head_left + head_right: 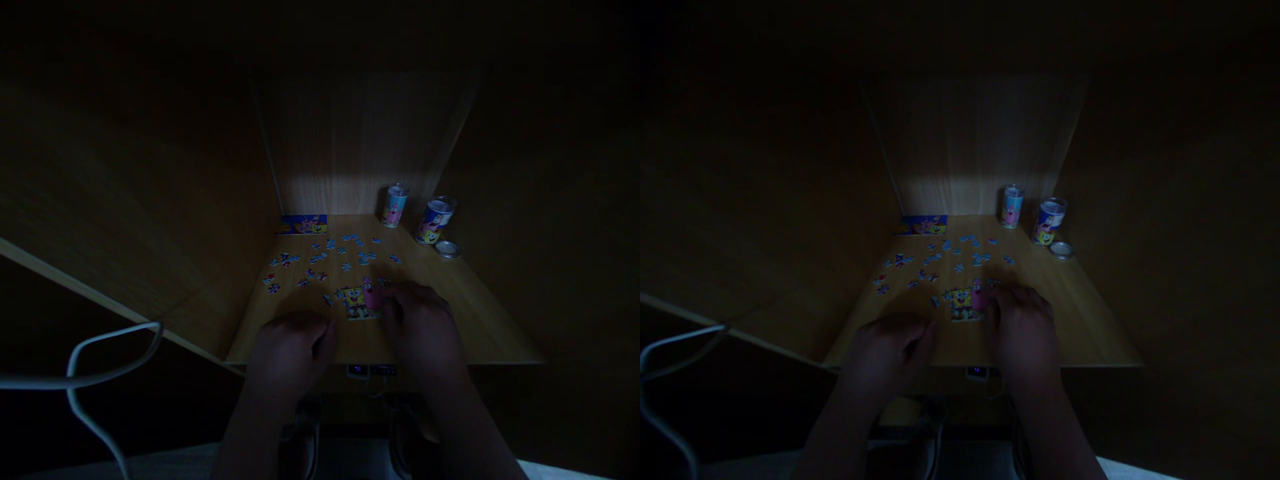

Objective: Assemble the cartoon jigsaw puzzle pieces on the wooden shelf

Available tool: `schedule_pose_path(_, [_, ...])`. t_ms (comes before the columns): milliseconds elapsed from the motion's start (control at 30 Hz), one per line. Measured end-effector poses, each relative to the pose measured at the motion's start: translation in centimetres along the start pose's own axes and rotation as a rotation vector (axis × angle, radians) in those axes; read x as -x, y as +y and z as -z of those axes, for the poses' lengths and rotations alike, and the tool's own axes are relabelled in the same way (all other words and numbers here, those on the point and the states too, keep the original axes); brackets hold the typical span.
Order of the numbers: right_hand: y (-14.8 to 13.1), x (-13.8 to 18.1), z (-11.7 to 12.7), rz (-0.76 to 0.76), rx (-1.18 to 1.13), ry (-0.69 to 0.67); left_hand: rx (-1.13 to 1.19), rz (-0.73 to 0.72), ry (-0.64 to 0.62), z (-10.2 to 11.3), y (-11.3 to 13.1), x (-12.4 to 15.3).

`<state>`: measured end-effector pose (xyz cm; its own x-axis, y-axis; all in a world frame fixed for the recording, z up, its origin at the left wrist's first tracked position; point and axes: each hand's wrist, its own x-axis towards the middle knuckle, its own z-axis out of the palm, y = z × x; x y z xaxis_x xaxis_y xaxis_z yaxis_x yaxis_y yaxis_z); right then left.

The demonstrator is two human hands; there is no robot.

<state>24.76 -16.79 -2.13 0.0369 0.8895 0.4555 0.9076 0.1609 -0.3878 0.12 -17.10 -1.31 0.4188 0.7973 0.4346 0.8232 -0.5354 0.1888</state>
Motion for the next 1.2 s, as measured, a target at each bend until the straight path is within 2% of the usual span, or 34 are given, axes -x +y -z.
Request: schedule_pose_path(1200, [-0.25, 0.05, 0.13, 0.010, -0.029, 0.027, -0.003, 0.011, -0.001, 0.01, 0.05, -0.01])
